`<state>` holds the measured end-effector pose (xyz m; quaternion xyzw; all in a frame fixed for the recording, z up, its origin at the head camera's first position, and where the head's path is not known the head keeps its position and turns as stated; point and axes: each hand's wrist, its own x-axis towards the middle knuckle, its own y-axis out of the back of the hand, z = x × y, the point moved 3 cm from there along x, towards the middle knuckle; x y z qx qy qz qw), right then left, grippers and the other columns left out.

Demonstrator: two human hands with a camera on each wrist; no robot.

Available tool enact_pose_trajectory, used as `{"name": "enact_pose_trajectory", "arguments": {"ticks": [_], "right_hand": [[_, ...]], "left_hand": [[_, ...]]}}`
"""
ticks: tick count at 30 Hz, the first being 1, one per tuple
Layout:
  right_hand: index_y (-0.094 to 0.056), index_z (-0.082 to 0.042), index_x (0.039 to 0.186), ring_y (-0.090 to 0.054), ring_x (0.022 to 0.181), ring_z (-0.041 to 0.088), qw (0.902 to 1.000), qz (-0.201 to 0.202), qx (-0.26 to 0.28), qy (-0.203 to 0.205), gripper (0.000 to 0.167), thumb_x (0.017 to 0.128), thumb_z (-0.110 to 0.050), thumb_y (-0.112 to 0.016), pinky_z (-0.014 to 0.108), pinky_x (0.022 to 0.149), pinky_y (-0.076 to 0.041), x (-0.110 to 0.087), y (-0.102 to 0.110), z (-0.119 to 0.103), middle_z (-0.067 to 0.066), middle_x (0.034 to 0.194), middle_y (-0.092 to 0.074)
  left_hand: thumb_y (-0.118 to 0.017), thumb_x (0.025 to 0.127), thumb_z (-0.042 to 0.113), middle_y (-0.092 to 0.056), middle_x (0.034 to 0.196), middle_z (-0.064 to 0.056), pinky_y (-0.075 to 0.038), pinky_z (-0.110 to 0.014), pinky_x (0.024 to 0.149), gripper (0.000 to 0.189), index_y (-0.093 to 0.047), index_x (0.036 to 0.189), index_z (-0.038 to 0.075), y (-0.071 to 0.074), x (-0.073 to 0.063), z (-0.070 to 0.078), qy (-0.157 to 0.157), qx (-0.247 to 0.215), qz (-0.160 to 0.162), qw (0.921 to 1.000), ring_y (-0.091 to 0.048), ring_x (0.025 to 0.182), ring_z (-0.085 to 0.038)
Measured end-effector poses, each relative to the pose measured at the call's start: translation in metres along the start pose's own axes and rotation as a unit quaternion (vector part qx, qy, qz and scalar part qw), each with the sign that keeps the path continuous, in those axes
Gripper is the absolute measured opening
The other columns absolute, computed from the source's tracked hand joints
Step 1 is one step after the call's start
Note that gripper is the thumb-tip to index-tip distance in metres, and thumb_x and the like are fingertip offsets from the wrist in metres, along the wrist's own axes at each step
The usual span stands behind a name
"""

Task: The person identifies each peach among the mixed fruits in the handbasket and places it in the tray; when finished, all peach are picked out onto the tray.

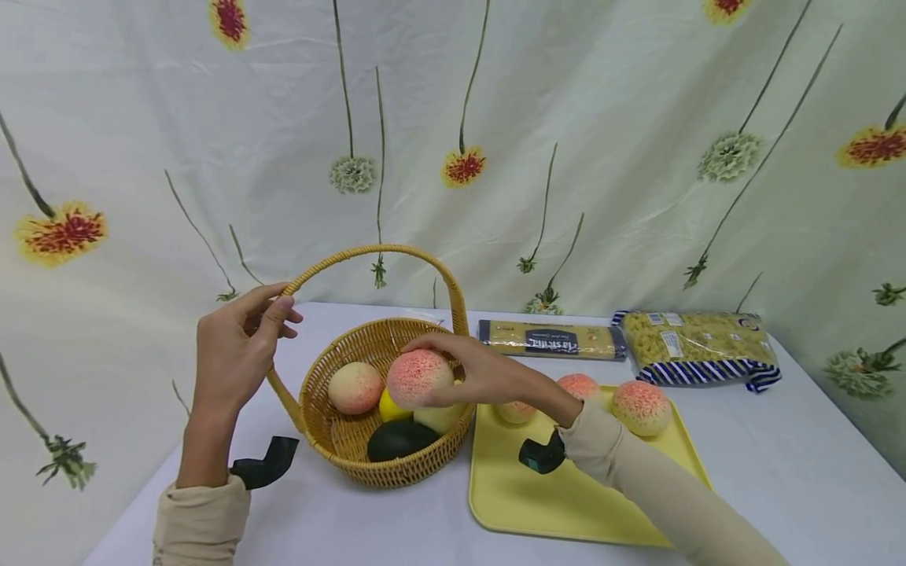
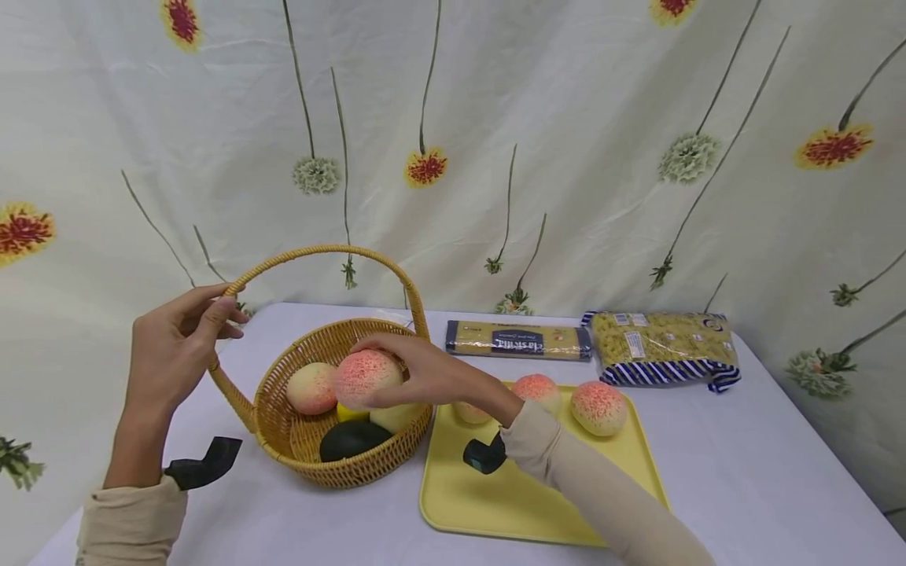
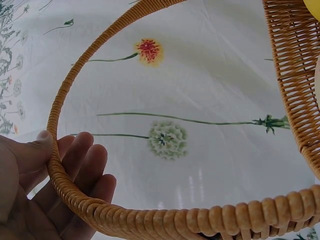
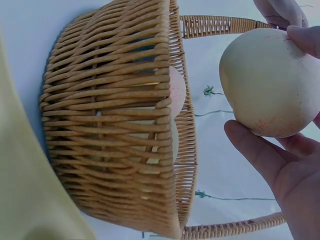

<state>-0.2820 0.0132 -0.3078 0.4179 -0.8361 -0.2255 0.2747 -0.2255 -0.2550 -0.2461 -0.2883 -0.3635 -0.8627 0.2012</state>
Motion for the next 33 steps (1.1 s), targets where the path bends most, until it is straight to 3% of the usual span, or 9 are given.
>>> {"name": "enact_pose_trajectory", "arguments": {"ticks": [10, 18, 25, 33], "right_hand": [[-0.049, -0.024, 0.133, -0.055, 0.112, 0.012, 0.9987, 0.034, 0.003, -0.039, 0.056, 0.083, -0.025, -0.074, 0.037, 0.088, -0.052, -0.035, 0.017, 0.005, -0.006, 0.128, -0.053], [-0.049, -0.019, 0.133, -0.054, 0.117, 0.016, 0.9971, 0.057, -0.011, -0.05, 0.055, 0.083, -0.023, -0.074, 0.042, 0.098, -0.045, -0.067, 0.034, 0.009, -0.002, 0.128, -0.055], [-0.047, -0.017, 0.134, -0.054, 0.121, 0.02, 0.9947, 0.065, -0.005, -0.079, 0.057, 0.084, -0.022, -0.074, 0.042, 0.093, -0.049, -0.095, 0.037, 0.023, 0.0, 0.133, -0.052], [-0.048, -0.02, 0.129, -0.054, 0.119, 0.021, 0.9918, 0.062, 0.029, -0.108, 0.053, 0.083, -0.021, -0.074, 0.044, 0.094, -0.047, -0.114, 0.034, 0.032, 0.0, 0.13, -0.051]], "left_hand": [[-0.056, 0.097, 0.024, -0.07, 0.086, -0.014, -0.047, -0.013, 0.056, 0.032, -0.064, 0.123, 0.006, 0.0, 0.0, 0.001, 0.0, 0.0, 0.0, 1.0, -0.059, 0.065, 0.008], [-0.057, 0.097, 0.023, -0.07, 0.085, -0.013, -0.047, -0.013, 0.055, 0.031, -0.065, 0.123, 0.007, 0.0, 0.0, 0.001, 0.0, 0.002, 0.002, 1.0, -0.059, 0.065, 0.008], [-0.056, 0.098, 0.025, -0.07, 0.086, -0.013, -0.047, -0.013, 0.055, 0.033, -0.064, 0.124, 0.007, 0.0, -0.001, 0.001, 0.006, 0.004, -0.001, 1.0, -0.059, 0.065, 0.008], [-0.056, 0.097, 0.024, -0.07, 0.086, -0.015, -0.046, -0.014, 0.053, 0.032, -0.064, 0.123, 0.007, 0.0, -0.001, 0.001, 0.005, 0.004, 0.002, 1.0, -0.058, 0.065, 0.009]]}}
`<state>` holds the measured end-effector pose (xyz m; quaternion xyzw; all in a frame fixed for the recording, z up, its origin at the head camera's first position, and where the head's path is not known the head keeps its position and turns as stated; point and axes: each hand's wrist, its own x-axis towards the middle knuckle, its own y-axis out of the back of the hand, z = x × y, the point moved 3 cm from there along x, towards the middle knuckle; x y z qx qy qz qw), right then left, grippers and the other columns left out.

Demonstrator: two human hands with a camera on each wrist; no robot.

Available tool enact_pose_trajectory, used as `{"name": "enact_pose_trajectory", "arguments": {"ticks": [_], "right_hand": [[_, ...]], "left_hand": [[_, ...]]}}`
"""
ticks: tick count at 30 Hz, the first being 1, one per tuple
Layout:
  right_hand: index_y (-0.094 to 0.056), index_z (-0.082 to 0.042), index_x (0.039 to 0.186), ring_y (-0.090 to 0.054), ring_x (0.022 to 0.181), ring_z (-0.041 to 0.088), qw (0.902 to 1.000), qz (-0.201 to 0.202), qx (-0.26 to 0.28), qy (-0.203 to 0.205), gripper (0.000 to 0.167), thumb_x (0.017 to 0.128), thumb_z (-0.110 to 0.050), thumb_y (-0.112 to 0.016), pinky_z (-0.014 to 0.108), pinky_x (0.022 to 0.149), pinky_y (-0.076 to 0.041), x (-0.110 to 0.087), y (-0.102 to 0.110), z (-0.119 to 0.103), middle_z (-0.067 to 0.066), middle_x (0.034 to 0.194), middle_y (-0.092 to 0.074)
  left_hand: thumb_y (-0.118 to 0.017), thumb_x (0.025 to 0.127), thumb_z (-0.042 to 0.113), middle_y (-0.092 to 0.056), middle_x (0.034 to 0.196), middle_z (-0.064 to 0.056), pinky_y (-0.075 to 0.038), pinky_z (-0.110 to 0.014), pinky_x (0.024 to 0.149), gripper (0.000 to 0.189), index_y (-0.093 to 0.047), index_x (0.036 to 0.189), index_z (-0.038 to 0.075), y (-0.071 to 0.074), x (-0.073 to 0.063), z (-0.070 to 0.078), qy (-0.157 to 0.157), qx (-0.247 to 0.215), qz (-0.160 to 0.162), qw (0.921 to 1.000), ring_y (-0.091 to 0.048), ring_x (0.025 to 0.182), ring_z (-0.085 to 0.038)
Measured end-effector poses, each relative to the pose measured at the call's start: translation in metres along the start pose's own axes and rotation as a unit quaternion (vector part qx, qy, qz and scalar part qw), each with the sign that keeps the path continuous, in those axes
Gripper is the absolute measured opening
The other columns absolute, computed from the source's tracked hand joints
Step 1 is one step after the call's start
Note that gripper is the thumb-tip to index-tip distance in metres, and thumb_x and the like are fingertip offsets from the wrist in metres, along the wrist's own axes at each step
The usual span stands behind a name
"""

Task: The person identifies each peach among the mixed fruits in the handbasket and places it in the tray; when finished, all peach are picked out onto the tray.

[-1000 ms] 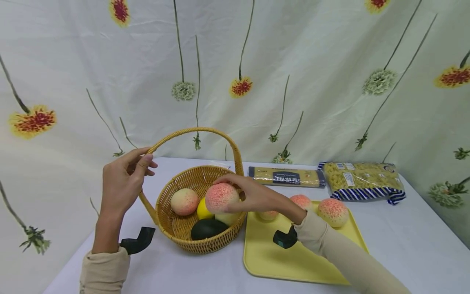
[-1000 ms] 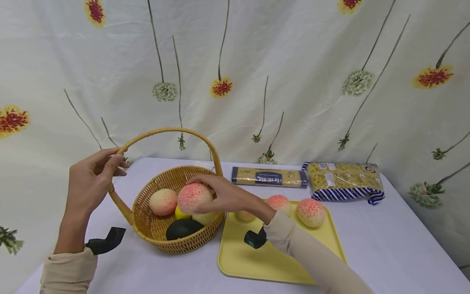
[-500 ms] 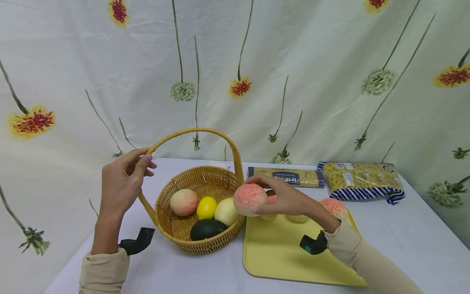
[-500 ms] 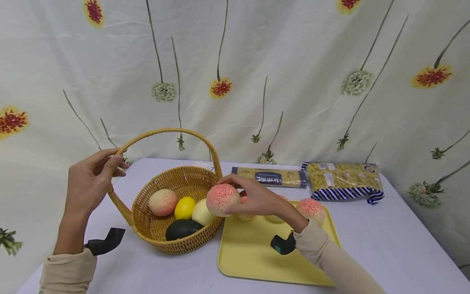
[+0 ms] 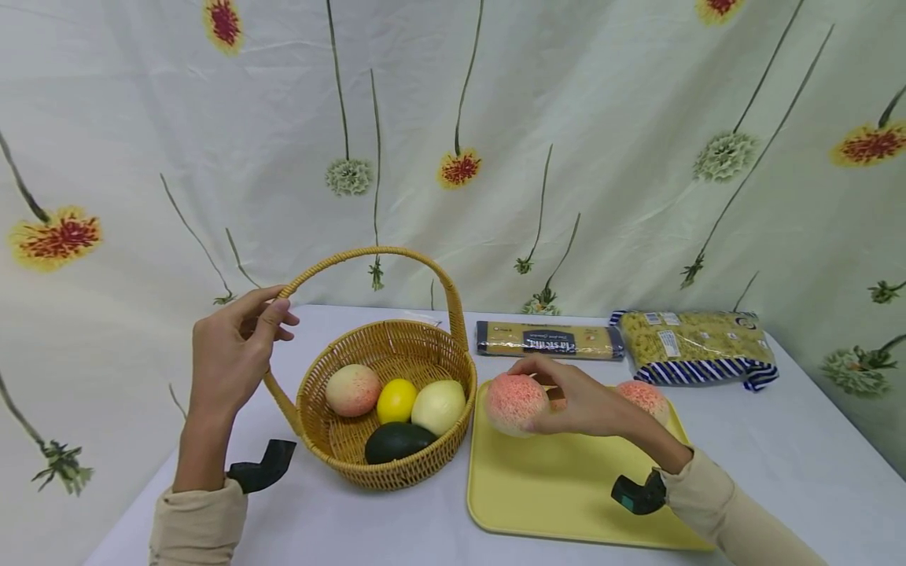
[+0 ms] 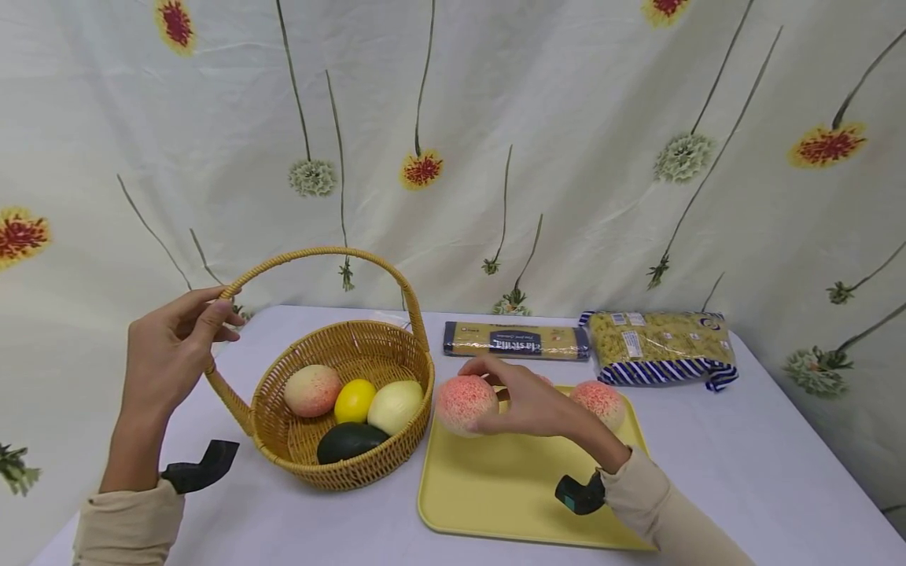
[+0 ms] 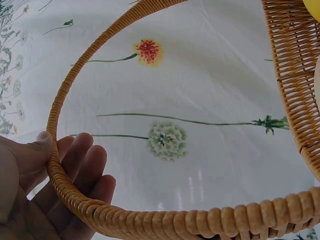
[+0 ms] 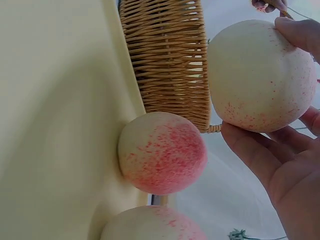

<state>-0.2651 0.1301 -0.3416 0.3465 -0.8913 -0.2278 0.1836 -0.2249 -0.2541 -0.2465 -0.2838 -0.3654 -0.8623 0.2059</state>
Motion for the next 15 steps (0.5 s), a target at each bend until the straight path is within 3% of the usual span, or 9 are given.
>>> {"name": "enact_pose_trajectory", "arguments": {"ticks": [15], "right_hand": [[-0.045, -0.018, 0.139, -0.051, 0.122, 0.026, 0.9997, -0.004, -0.024, -0.005, 0.063, 0.083, -0.025, -0.074, 0.049, 0.097, -0.044, -0.018, -0.01, 0.013, 0.002, 0.138, -0.047]], "left_hand": [[-0.057, 0.097, 0.023, -0.07, 0.085, -0.013, -0.046, -0.013, 0.054, 0.032, -0.065, 0.123, 0.007, 0.0, 0.001, 0.0, -0.003, 0.0, 0.001, 1.0, -0.058, 0.064, 0.01]]}}
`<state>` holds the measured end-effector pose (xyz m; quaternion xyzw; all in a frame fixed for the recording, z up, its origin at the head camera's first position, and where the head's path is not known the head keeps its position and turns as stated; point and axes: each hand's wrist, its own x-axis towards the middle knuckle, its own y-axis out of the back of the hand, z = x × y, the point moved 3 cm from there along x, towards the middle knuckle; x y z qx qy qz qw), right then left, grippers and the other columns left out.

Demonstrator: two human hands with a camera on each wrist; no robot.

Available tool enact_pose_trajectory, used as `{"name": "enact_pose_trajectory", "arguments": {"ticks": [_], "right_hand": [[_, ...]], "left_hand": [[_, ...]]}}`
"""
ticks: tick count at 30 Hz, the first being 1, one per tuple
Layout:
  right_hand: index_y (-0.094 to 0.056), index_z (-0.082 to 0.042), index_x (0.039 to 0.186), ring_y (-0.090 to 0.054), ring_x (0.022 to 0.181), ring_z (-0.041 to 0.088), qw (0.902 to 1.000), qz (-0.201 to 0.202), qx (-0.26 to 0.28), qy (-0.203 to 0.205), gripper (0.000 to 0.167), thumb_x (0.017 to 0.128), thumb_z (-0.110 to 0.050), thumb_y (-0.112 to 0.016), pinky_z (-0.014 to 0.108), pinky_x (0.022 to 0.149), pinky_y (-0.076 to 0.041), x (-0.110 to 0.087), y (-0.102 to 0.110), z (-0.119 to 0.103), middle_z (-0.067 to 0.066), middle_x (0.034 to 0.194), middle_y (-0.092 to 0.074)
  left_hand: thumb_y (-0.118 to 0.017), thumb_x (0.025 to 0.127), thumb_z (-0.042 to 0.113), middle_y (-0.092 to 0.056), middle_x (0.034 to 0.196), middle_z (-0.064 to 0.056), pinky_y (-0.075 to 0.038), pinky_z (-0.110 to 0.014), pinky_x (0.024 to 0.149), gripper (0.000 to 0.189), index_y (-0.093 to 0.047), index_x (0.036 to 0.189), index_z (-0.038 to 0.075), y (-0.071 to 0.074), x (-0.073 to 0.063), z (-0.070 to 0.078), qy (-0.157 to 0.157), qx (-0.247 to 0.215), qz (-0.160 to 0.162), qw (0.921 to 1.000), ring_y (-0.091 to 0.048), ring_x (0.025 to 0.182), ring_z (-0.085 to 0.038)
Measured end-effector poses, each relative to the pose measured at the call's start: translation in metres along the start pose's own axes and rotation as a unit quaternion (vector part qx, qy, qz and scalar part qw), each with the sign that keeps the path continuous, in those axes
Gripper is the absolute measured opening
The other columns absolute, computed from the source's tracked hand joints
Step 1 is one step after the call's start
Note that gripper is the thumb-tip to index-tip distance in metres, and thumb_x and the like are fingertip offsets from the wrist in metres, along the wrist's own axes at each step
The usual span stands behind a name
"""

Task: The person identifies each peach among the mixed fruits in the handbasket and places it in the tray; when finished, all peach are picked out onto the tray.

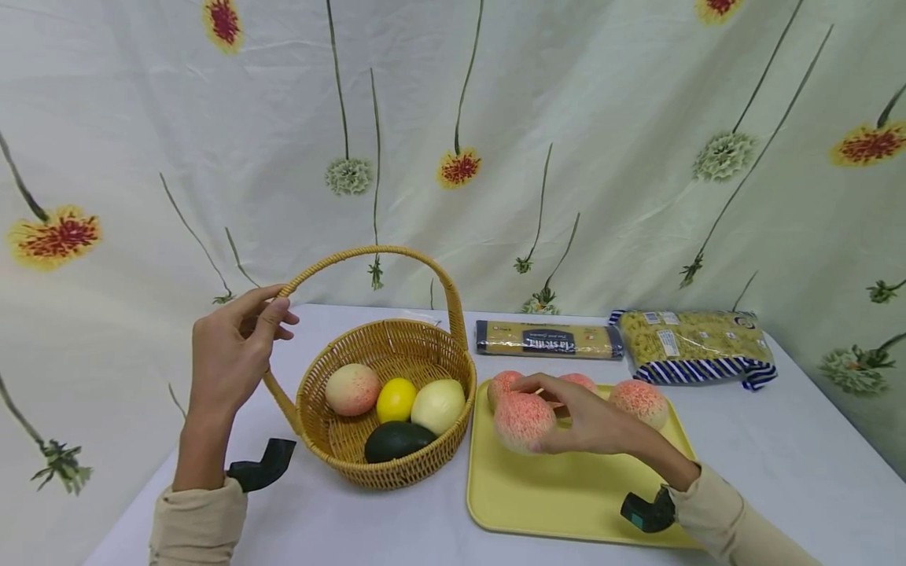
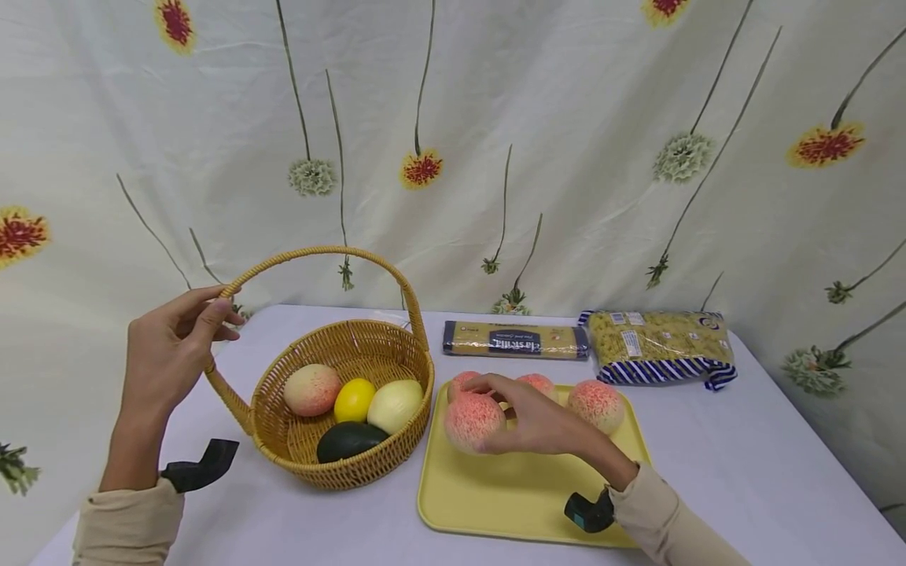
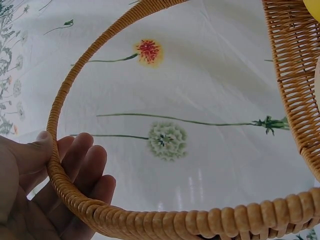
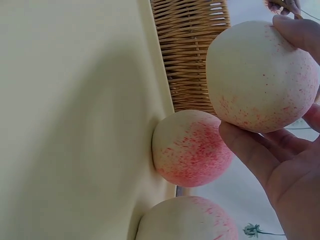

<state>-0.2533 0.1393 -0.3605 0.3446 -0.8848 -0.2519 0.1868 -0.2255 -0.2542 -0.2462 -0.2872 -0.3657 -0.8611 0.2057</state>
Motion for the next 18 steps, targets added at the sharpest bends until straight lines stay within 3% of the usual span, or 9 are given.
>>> {"name": "enact_pose_trajectory", "arguments": {"ticks": [7, 18], "right_hand": [[-0.047, -0.026, 0.137, -0.05, 0.123, 0.023, 0.9998, -0.007, -0.005, -0.015, 0.06, 0.083, -0.026, -0.073, 0.046, 0.097, -0.044, -0.005, -0.006, 0.008, -0.001, 0.139, -0.044], [-0.051, -0.019, 0.131, -0.055, 0.109, 0.017, 0.9993, -0.029, -0.015, -0.02, 0.059, 0.078, -0.025, -0.074, 0.035, 0.092, -0.048, -0.009, -0.017, 0.016, -0.005, 0.124, -0.054]], "left_hand": [[-0.056, 0.097, 0.025, -0.07, 0.086, -0.013, -0.047, -0.014, 0.054, 0.032, -0.065, 0.123, 0.007, 0.0, 0.0, 0.0, 0.003, -0.001, -0.001, 1.0, -0.059, 0.065, 0.009], [-0.056, 0.097, 0.024, -0.071, 0.086, -0.014, -0.046, -0.012, 0.054, 0.032, -0.065, 0.123, 0.007, 0.0, 0.001, -0.001, 0.001, -0.003, 0.0, 1.0, -0.059, 0.064, 0.009]]}}
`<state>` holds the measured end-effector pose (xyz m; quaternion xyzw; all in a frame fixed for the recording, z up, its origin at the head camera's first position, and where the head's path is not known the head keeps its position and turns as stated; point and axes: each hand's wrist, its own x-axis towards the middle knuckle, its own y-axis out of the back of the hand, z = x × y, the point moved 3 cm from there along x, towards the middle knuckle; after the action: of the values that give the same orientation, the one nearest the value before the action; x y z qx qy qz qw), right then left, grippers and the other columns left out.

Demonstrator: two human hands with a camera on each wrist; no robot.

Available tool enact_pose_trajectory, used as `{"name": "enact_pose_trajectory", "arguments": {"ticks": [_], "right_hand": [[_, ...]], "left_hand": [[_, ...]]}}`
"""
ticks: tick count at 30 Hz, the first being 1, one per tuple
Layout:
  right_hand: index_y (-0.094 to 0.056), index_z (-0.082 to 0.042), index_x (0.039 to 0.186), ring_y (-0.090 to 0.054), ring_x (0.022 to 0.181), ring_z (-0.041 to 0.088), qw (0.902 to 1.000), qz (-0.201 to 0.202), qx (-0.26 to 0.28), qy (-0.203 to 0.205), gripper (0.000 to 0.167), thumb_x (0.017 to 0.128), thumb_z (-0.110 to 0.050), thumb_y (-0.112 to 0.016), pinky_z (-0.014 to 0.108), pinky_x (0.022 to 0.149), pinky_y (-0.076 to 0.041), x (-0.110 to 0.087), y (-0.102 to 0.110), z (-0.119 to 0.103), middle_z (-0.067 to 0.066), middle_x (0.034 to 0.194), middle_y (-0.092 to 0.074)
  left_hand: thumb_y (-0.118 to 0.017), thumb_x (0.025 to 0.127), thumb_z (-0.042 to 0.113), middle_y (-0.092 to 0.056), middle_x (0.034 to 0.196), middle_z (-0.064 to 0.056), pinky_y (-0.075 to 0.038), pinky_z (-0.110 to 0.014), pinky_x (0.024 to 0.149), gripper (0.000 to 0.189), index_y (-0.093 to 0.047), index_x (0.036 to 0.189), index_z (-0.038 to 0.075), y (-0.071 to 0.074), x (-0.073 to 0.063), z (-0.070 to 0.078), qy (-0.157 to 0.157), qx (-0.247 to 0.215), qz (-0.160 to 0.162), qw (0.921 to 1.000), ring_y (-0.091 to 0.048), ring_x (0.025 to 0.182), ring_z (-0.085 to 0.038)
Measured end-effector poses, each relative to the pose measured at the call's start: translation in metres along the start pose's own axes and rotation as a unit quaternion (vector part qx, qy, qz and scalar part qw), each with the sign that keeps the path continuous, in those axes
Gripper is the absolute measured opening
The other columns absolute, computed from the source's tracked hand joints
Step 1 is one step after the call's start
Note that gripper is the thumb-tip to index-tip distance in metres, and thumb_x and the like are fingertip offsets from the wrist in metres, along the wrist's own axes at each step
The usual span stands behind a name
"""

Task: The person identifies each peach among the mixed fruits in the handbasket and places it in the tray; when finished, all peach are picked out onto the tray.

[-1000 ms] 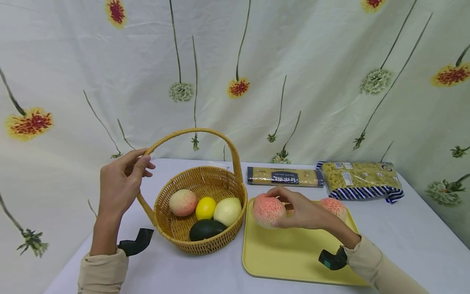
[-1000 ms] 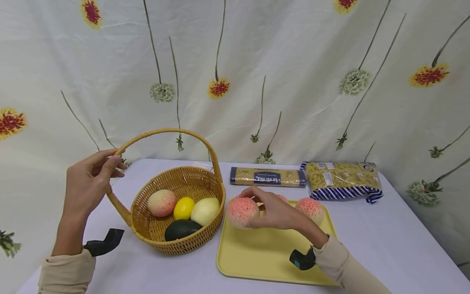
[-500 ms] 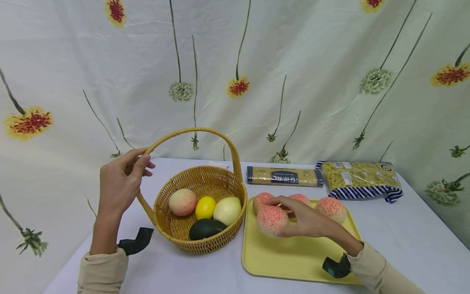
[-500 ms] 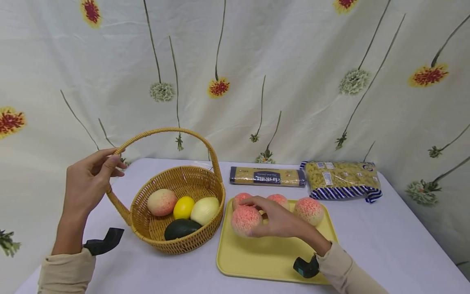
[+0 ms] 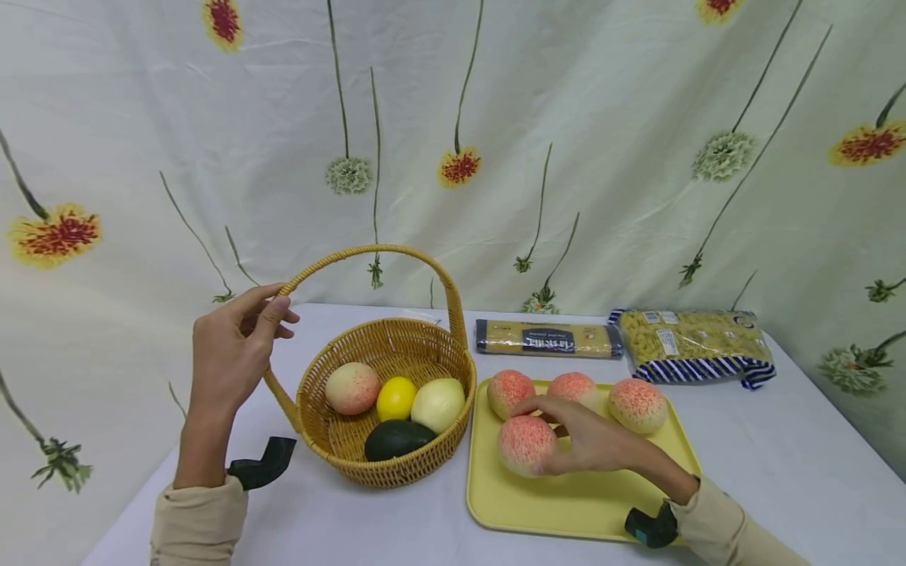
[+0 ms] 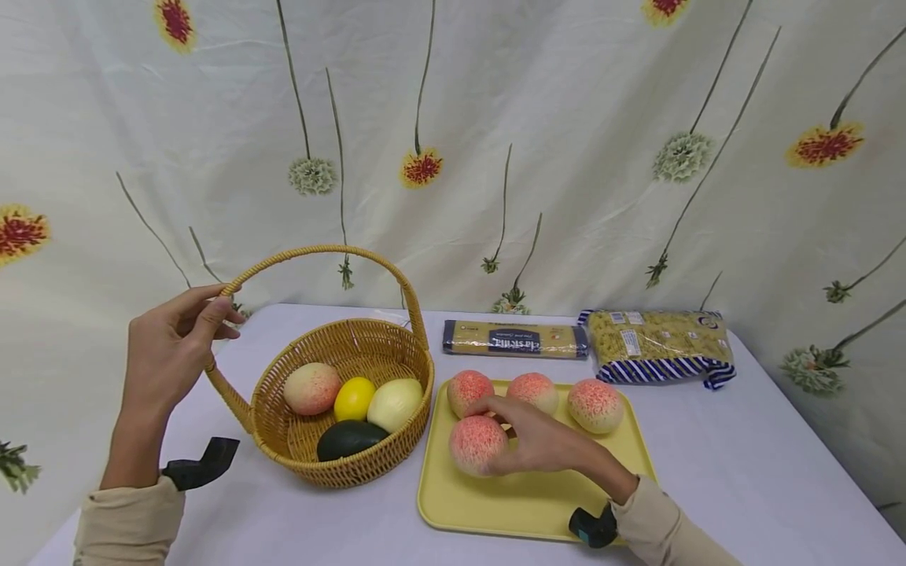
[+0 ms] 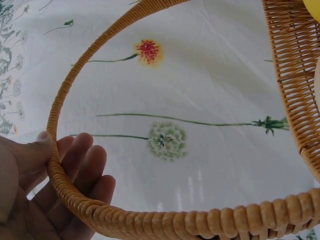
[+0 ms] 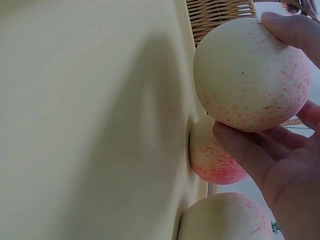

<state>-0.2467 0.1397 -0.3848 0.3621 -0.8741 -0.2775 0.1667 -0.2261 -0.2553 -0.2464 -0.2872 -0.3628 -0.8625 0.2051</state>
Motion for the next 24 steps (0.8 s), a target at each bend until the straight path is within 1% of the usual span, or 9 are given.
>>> {"name": "enact_pose_trajectory", "arguments": {"ticks": [8, 12, 17, 24], "right_hand": [[-0.05, -0.015, 0.132, -0.054, 0.113, 0.016, 0.9999, -0.015, 0.003, 0.002, 0.06, 0.079, -0.027, -0.075, 0.033, 0.094, -0.048, 0.0002, -0.0038, 0.0046, -0.005, 0.125, -0.054], [-0.05, -0.018, 0.131, -0.054, 0.114, 0.016, 0.9998, -0.019, 0.003, 0.002, 0.058, 0.079, -0.027, -0.075, 0.032, 0.093, -0.048, 0.0002, -0.0057, 0.0071, -0.006, 0.126, -0.054], [-0.051, -0.025, 0.128, -0.054, 0.112, 0.016, 0.9998, -0.016, -0.013, 0.002, 0.057, 0.078, -0.028, -0.077, 0.031, 0.091, -0.049, 0.0001, -0.0072, 0.0089, -0.006, 0.125, -0.054], [-0.051, -0.026, 0.127, -0.054, 0.111, 0.016, 0.9998, -0.017, -0.012, -0.006, 0.056, 0.078, -0.027, -0.077, 0.03, 0.09, -0.05, 0.0, -0.0079, 0.0099, -0.006, 0.125, -0.054]], "left_hand": [[-0.057, 0.097, 0.024, -0.071, 0.086, -0.014, -0.046, -0.013, 0.054, 0.031, -0.065, 0.122, 0.007, 0.0, 0.0002, -0.0005, -0.001, -0.002, 0.002, 1.0, -0.06, 0.063, 0.009], [-0.057, 0.097, 0.025, -0.071, 0.086, -0.014, -0.046, -0.012, 0.054, 0.032, -0.065, 0.122, 0.007, -0.0002, 0.0007, -0.0006, -0.002, -0.001, 0.003, 1.0, -0.059, 0.063, 0.009], [-0.057, 0.097, 0.024, -0.071, 0.086, -0.014, -0.046, -0.012, 0.055, 0.031, -0.065, 0.122, 0.007, -0.0002, 0.0006, -0.0008, 0.001, 0.0, 0.002, 1.0, -0.059, 0.063, 0.009], [-0.057, 0.097, 0.024, -0.071, 0.086, -0.014, -0.046, -0.012, 0.055, 0.032, -0.065, 0.122, 0.007, -0.0005, 0.0004, -0.0009, 0.002, 0.002, 0.003, 1.0, -0.059, 0.063, 0.01]]}}
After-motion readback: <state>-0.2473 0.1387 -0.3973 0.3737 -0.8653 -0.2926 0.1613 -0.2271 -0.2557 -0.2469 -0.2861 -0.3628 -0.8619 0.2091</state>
